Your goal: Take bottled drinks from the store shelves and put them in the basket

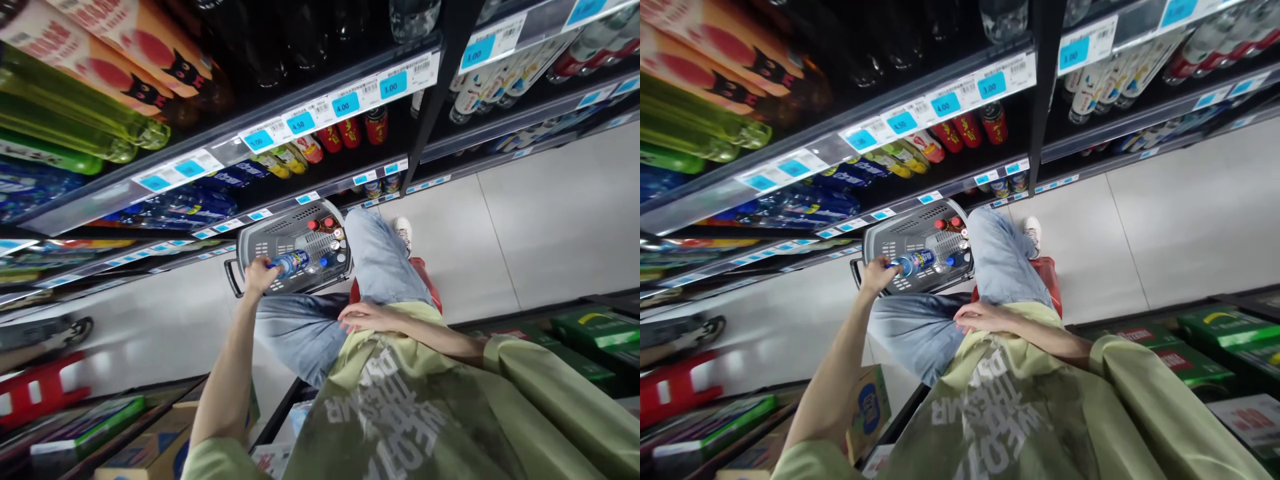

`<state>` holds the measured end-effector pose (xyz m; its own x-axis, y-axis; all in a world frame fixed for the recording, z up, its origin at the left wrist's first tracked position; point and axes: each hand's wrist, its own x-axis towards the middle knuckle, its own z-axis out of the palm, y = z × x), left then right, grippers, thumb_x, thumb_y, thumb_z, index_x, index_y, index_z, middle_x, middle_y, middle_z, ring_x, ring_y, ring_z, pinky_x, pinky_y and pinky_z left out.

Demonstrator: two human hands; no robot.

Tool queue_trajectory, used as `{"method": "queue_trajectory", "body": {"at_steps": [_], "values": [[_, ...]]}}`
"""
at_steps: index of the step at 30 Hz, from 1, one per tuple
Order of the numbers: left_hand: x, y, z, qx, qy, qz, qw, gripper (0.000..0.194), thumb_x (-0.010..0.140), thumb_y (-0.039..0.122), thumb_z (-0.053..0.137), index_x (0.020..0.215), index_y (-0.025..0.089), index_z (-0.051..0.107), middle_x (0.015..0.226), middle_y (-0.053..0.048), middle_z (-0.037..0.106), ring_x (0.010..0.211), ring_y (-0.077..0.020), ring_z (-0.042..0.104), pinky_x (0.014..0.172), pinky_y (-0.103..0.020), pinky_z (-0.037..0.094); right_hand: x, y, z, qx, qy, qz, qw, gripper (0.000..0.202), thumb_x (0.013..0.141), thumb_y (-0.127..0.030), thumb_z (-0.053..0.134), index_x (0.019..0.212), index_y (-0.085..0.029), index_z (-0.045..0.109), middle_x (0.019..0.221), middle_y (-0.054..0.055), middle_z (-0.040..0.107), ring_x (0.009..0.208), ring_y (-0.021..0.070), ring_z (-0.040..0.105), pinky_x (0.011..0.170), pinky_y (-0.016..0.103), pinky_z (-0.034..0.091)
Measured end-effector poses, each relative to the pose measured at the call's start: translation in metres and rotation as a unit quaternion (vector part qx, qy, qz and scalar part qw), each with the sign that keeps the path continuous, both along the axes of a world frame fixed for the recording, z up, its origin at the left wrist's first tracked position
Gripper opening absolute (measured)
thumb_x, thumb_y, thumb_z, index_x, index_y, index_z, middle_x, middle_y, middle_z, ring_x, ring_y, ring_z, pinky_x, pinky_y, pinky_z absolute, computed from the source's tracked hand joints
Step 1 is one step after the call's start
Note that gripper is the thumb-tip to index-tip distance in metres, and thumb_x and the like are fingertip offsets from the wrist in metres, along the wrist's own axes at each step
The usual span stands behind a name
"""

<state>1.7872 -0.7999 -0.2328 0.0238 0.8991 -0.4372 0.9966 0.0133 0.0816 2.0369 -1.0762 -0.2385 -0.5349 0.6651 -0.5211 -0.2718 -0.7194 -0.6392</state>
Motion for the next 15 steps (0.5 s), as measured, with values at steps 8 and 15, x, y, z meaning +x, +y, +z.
{"method": "queue_trajectory", "body": {"at_steps": [8, 15], "values": [[-0.003, 0.017, -0.103, -0.072, -0.092, 0.236, 0.965, 0.029, 0.062, 0.032, 0.075, 0.086, 0.023, 0.06, 0.072, 0.003, 0.064, 0.06, -0.0183, 0.066, 0.062, -0.03, 0.059, -0.003, 0.003, -0.007, -0.047, 0.053, -0.037, 0.997, 0.056, 0.09, -0.073, 0.074, 0.11, -0.021, 0.069, 0.112, 0.009, 0.079, 0.096, 0.0215, 0.076, 0.085, 0.031, 0.056], [-0.001, 0.041, -0.157, -0.123, -0.051, 0.157, 0.979, 0.028, 0.069, 0.035, 0.076, 0.089, 0.023, 0.06, 0.072, 0.002, 0.066, 0.059, -0.0198, 0.067, 0.068, -0.032, 0.059, -0.01, 0.017, -0.006, -0.119, 0.067, -0.087, 0.987, 0.058, 0.082, -0.077, 0.079, 0.102, -0.023, 0.071, 0.101, 0.007, 0.079, 0.089, 0.0222, 0.074, 0.079, 0.032, 0.053]]}}
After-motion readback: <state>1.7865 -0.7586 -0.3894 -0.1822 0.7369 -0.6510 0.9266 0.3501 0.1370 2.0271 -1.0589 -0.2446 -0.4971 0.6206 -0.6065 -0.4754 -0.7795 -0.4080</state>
